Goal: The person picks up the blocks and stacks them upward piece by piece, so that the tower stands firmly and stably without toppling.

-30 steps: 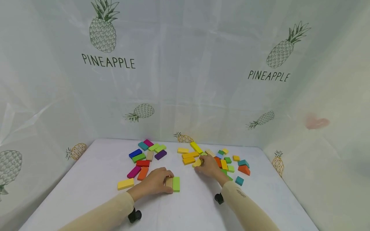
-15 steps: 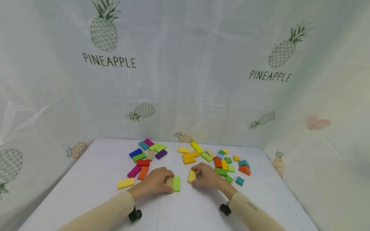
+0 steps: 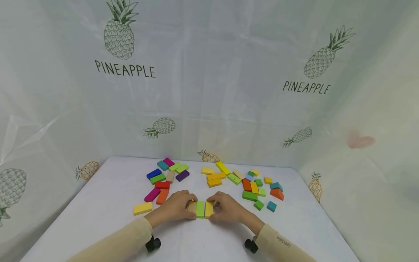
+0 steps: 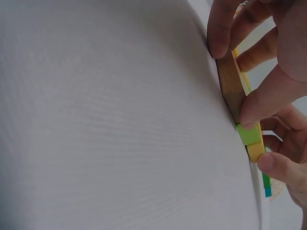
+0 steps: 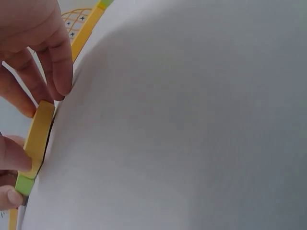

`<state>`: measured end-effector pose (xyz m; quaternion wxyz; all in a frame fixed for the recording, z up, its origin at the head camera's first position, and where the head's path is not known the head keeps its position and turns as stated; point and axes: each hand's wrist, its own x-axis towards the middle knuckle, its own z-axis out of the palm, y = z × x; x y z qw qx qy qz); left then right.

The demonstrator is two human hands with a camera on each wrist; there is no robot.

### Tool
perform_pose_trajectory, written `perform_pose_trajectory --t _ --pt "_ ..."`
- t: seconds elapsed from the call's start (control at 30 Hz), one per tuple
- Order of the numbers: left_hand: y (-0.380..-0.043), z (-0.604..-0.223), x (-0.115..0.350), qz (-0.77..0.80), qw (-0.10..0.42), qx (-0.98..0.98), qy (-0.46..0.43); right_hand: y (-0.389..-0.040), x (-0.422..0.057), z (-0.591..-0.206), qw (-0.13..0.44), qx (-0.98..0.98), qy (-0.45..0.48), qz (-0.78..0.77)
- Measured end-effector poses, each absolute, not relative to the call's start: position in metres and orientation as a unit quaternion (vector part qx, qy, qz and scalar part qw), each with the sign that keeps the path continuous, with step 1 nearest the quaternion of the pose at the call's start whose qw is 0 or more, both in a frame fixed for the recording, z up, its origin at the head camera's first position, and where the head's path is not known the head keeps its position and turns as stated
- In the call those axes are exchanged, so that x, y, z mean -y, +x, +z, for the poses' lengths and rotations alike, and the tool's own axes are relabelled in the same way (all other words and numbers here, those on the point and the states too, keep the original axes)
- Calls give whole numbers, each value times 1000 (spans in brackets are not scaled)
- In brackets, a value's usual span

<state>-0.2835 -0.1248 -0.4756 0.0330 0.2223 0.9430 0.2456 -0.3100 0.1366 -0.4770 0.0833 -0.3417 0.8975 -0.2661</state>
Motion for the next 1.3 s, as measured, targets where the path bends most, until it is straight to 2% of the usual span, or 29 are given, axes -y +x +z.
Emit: perform_pose_trajectory --t 0.73,1.3 --pt "-288 -480 130 255 30 -937 236 -309 -117 -478 88 -906 -322 -261" --pt "-284 -477 130 257 39 -935 240 -312 -129 -470 113 -900 -314 -282"
